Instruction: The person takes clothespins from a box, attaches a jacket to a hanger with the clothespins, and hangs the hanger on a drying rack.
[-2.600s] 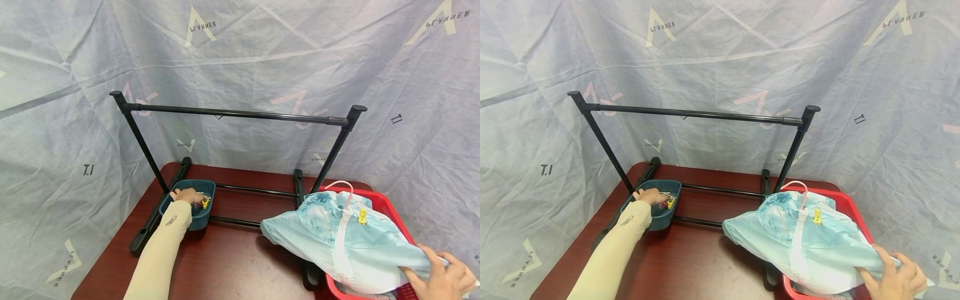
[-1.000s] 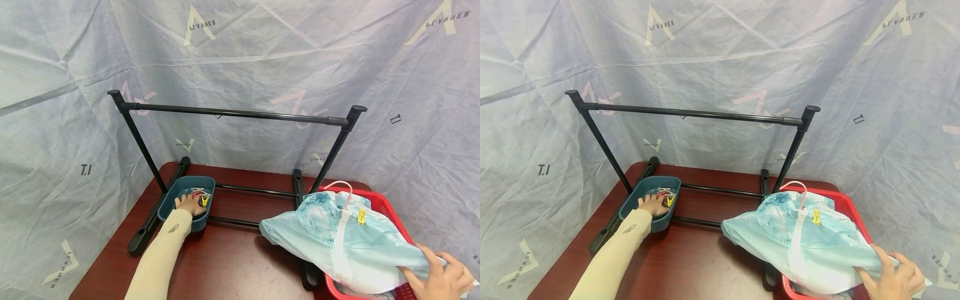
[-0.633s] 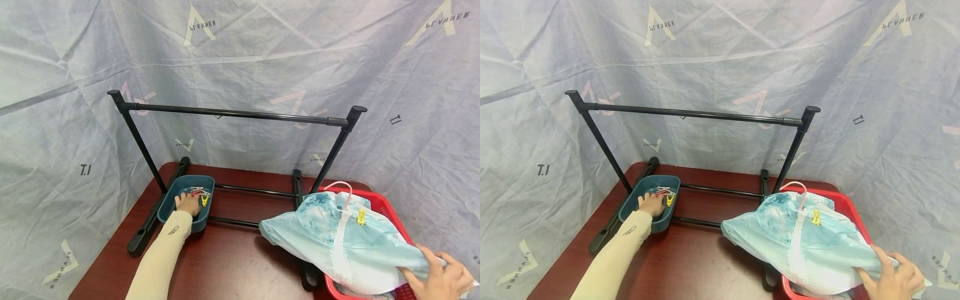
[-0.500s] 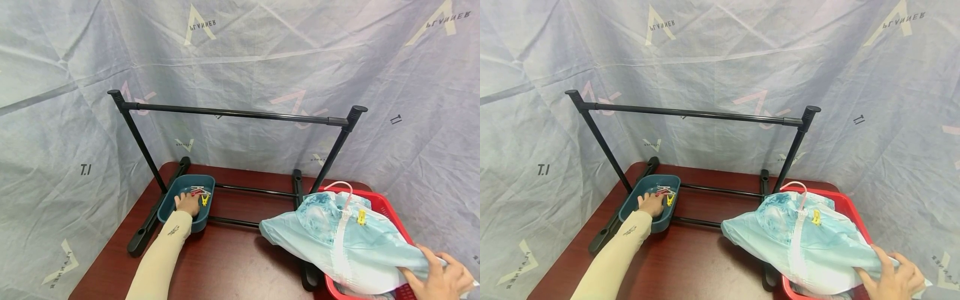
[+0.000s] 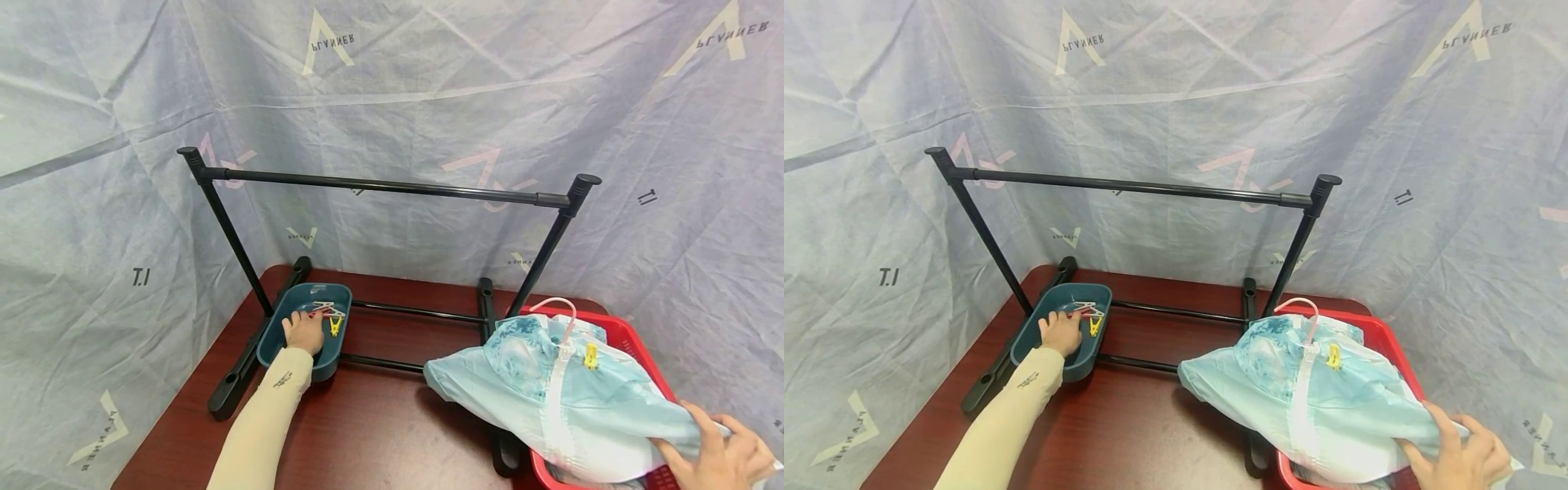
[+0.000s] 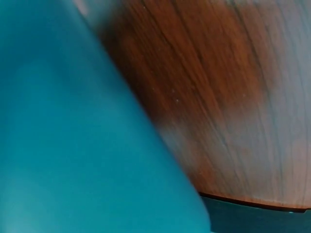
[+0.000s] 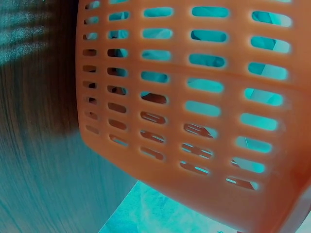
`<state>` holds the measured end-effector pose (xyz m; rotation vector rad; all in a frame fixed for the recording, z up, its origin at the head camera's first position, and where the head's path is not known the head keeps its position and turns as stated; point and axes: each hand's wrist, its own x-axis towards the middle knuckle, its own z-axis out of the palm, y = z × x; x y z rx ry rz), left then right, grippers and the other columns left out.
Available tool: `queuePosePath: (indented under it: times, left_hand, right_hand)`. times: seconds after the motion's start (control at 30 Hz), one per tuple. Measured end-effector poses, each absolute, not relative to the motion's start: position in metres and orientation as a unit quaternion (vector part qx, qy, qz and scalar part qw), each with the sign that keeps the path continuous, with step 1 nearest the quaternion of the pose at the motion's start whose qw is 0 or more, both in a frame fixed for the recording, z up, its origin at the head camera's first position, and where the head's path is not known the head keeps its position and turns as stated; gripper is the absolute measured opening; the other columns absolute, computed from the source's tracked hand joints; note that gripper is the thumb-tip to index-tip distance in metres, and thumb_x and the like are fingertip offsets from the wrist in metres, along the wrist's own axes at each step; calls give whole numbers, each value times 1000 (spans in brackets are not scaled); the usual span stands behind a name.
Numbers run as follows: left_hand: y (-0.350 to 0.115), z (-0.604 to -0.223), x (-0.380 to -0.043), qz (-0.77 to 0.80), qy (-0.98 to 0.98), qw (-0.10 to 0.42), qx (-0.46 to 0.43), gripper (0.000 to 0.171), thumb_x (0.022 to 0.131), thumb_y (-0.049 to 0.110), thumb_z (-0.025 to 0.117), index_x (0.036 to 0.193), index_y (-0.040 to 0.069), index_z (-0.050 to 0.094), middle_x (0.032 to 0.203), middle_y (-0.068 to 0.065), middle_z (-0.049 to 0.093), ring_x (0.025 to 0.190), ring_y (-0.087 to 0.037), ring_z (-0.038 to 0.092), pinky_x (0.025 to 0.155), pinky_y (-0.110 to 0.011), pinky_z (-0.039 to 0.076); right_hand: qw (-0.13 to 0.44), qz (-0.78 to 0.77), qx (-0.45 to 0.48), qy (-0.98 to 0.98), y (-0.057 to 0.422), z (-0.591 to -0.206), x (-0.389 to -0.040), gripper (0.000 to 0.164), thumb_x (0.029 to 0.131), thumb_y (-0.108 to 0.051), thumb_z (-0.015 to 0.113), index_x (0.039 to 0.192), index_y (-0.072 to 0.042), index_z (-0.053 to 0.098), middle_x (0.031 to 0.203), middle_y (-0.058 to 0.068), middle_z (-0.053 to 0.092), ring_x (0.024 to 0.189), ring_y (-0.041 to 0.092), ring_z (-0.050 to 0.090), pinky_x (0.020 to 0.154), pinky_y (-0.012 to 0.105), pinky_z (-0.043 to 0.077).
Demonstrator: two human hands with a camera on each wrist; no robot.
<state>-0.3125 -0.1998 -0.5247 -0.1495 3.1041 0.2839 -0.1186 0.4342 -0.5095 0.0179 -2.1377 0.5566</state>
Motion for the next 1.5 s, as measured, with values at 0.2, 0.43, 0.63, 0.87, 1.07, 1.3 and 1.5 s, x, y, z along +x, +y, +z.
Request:
queuePosePath:
  times: [0.2, 0.43, 0.63, 0.87, 1.07, 1.3, 1.5]
  left_hand:
    - [-199, -524, -311, 96, 993, -38, -50, 41, 96, 14, 58, 136, 5, 53, 123, -32, 52, 117, -46, 38, 92, -60, 25]
    - [-197, -522, -311, 109, 986, -115, -55, 36, 93, 14, 62, 121, -7, 52, 114, -29, 54, 108, -44, 42, 88, -57, 30]
    - [-195, -517, -311, 111, 982, -139, -57, 32, 94, 14, 62, 114, -9, 53, 110, -28, 54, 105, -42, 42, 86, -56, 31]
    - [-194, -515, -311, 93, 982, -155, -49, 26, 94, 13, 62, 107, -9, 55, 106, -27, 53, 103, -42, 42, 85, -56, 31]
    - [-193, -515, -314, 95, 980, -172, -44, 16, 97, 7, 54, 102, -8, 56, 104, -26, 52, 100, -40, 41, 82, -55, 30]
    - [-191, -515, -317, 84, 975, -202, -37, 13, 98, 6, 54, 100, -6, 57, 101, -23, 52, 97, -38, 41, 80, -52, 29]
    - [-190, -512, -317, 82, 974, -209, -26, 13, 97, 5, 57, 100, -7, 57, 102, -24, 53, 100, -39, 41, 83, -55, 29]
  right_hand:
    - [446, 222, -1, -867, 435, -510, -119, 94, 77, -90, 39, 116, -5, 51, 122, 32, 27, 110, 66, 18, 89, 74, 8]
    - [440, 221, -7, -870, 434, -508, -118, 95, 77, -90, 36, 117, -5, 51, 122, 32, 27, 110, 66, 18, 89, 74, 9]
    - [426, 227, -16, -875, 432, -506, -117, 96, 76, -91, 35, 117, -5, 50, 124, 32, 26, 112, 66, 17, 89, 74, 8]
    - [435, 226, -8, -872, 434, -508, -118, 95, 76, -90, 36, 116, -5, 51, 123, 32, 26, 111, 66, 18, 89, 74, 8]
    - [445, 224, -3, -867, 435, -510, -119, 94, 76, -90, 37, 116, -6, 52, 123, 31, 27, 111, 66, 19, 90, 73, 9]
    - [448, 225, 1, -865, 435, -509, -119, 94, 76, -90, 39, 117, -6, 52, 124, 31, 27, 111, 65, 19, 91, 72, 9]
    - [442, 227, 4, -868, 435, -508, -119, 94, 76, -90, 38, 117, -5, 52, 123, 30, 27, 111, 65, 18, 91, 72, 8]
